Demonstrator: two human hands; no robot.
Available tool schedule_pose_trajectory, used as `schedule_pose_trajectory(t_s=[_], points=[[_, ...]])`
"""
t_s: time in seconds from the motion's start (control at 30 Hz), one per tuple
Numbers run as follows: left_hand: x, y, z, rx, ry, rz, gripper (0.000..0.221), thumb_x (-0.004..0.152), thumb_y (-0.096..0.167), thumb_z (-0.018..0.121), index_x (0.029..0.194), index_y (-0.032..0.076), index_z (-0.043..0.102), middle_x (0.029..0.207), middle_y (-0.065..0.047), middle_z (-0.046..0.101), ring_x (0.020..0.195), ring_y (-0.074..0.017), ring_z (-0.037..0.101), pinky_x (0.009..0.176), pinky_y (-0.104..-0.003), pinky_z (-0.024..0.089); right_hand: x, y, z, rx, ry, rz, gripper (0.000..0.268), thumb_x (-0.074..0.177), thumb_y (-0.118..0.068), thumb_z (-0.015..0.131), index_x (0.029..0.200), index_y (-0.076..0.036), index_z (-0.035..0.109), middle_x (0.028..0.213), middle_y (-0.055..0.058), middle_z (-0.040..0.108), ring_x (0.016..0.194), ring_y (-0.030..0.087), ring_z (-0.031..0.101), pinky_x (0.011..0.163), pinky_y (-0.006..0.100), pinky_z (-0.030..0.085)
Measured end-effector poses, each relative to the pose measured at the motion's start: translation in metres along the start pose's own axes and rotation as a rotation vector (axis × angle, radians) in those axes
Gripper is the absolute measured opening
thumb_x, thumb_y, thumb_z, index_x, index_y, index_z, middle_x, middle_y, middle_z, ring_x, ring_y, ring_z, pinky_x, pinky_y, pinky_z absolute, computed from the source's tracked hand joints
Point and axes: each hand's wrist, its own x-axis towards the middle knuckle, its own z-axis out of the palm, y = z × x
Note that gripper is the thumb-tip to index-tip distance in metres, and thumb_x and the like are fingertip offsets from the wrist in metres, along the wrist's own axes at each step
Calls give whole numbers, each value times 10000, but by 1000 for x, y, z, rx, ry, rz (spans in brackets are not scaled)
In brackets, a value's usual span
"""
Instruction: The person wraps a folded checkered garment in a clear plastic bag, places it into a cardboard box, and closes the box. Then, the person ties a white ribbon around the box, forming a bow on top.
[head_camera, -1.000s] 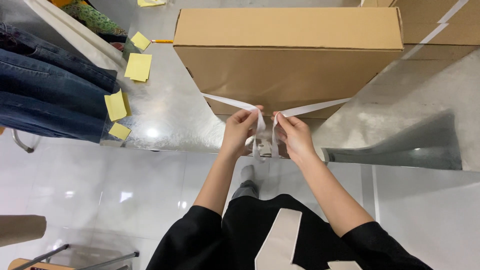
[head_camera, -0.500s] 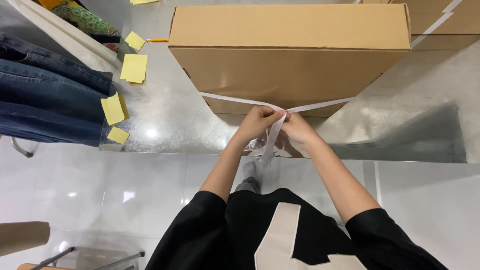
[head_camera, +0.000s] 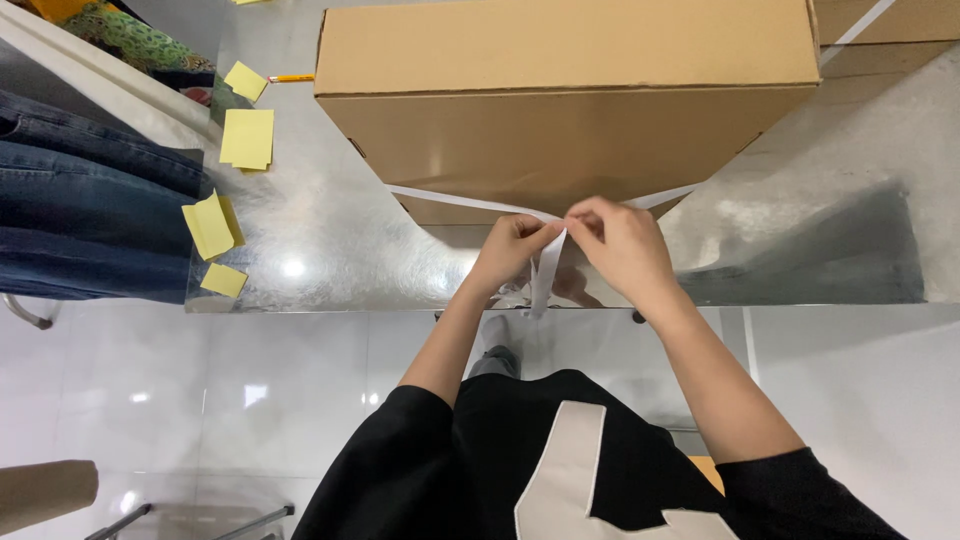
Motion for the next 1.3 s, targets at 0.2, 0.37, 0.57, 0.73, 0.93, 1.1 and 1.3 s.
schedule_pose_trajectory(t_s=[0.2,0.37,0.57,0.73,0.93,1.1,1.3], points=[[74,-126,14,0,-13,122,130,907,219,794,913,100,844,689,-47,751,695,-142,685,659,-298,524,32,-33,31,13,-89,-144,371,1028,-347,718,1272,-69,749,1122,121,809,1077,369,755,903,483,599],[38,-72,7,-126,-79,249,271,939,106,773,1190,8,752,1030,-160,786,1005,-256,723,890,-409,562,47,-34,48,80,-101,-115,150,958,-328,772,1031,-209,828,982,81,815,1018,361,761,858,477,605],[7,-41,-14,-212,-255,262,351,928,72,777,1267,-7,731,1130,-105,755,1047,-210,672,943,-388,566,45,-32,43,280,-123,-39,151,959,-350,787,950,-201,813,836,36,763,818,226,720,681,377,562],[-9,-4,-31,-169,-301,133,411,886,88,684,1293,29,695,1021,-8,704,931,-139,671,823,-297,582,29,-41,22,444,-125,65,155,933,-295,801,882,-151,770,769,5,740,663,107,675,471,235,585],[-5,7,-34,-134,-227,2,129,874,136,530,774,170,457,762,71,348,755,-94,327,747,-268,286,-13,-71,-17,508,-213,183,289,1027,-318,748,787,-177,674,712,-76,546,724,61,461,706,225,323],[-37,46,-42,-86,-145,91,467,887,442,708,1290,206,724,1333,39,705,1247,-122,640,1073,-287,470,-31,-68,-21,511,-276,217,178,1018,-328,727,902,-198,689,1023,-89,742,938,47,609,846,221,418],[-48,44,-41,-40,14,11,315,927,264,721,1219,161,779,1172,38,783,1136,-76,692,974,-217,513,-37,-33,1,691,-204,110,173,1025,-226,782,898,-165,681,866,-69,669,805,45,565,740,207,416]])
